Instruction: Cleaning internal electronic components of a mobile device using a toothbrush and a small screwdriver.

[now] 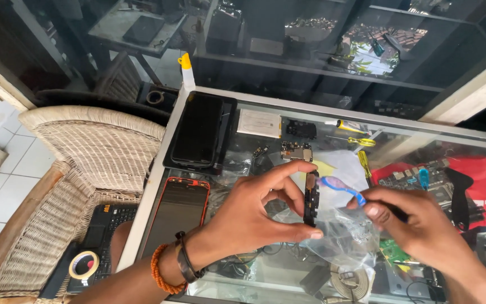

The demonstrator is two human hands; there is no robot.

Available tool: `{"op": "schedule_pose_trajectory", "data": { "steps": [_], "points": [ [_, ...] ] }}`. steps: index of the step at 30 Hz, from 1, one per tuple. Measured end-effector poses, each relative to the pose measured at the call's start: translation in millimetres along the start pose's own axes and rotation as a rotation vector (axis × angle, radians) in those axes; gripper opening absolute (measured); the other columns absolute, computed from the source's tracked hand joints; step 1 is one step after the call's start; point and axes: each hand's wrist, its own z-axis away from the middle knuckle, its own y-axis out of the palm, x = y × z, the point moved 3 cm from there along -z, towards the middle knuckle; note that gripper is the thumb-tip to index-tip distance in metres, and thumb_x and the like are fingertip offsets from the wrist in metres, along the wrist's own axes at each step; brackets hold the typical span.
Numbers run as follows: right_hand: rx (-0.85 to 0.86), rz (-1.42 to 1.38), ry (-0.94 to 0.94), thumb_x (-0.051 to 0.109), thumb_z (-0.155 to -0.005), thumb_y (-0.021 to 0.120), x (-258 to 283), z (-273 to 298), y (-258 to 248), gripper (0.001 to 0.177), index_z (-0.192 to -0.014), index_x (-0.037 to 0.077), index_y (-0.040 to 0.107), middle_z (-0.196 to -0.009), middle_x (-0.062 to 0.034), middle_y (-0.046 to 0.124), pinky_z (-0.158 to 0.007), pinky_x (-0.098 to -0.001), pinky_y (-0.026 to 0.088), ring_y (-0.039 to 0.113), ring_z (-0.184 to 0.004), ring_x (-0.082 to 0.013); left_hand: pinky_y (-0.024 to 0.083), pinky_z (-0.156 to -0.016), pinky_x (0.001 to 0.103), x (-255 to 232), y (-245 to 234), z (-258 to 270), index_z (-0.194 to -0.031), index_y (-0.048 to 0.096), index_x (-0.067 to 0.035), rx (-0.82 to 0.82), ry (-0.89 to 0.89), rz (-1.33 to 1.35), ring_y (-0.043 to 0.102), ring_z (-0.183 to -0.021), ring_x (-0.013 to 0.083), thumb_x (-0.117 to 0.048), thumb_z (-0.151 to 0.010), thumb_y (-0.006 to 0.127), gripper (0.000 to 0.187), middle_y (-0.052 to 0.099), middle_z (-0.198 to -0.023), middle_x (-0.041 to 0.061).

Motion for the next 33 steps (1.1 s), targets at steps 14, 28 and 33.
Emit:
{"op": "schedule_pose_trajectory", "data": {
  "steps": [14, 28, 33],
  "points": [
    [0.123, -0.002, -0.143, 0.044, -0.089, 0.062, 2, 1, 7, 0.035, -0.091, 0.017, 0.084, -0.064, 0.003, 0.077, -0.049, -0.0292, 0.046, 0.064, -0.049, -0.0126, 0.06, -0.089, 0.025, -1, -1, 1, -0.143, 0.055, -0.007, 0.019, 0.042, -0.039, 0.068, -0.083, 0.0092, -0.018, -0.076, 0.088, 0.076, 0.069, -0.087, 0.002],
    [0.047, -0.043, -0.132, 0.037, -0.092, 0.06, 0, 1, 4, 0.035, -0.099, 0.016, 0.087, -0.053, -0.0019, 0.068, -0.04, -0.0285, 0.04, 0.056, -0.041, -0.0125, 0.059, -0.088, 0.024, -4, 1, 1, -0.142, 0.055, -0.009, 0.035, 0.055, -0.08, 0.068, -0.083, 0.0081, -0.022, -0.076, 0.087, 0.074, 0.07, -0.086, 0.001],
    [0.001, -0.056, 0.099, 0.036, -0.09, 0.063, -1, -1, 4, 0.035, -0.099, 0.015, 0.089, -0.063, -0.0046, 0.075, -0.053, -0.0288, 0.045, 0.062, -0.053, -0.016, 0.059, -0.088, 0.024, 0, 0, 0, -0.141, 0.056, -0.01, 0.022, 0.02, -0.083, 0.068, -0.081, 0.0077, -0.024, -0.075, 0.087, 0.074, 0.069, -0.085, -0.001]
  ]
}}
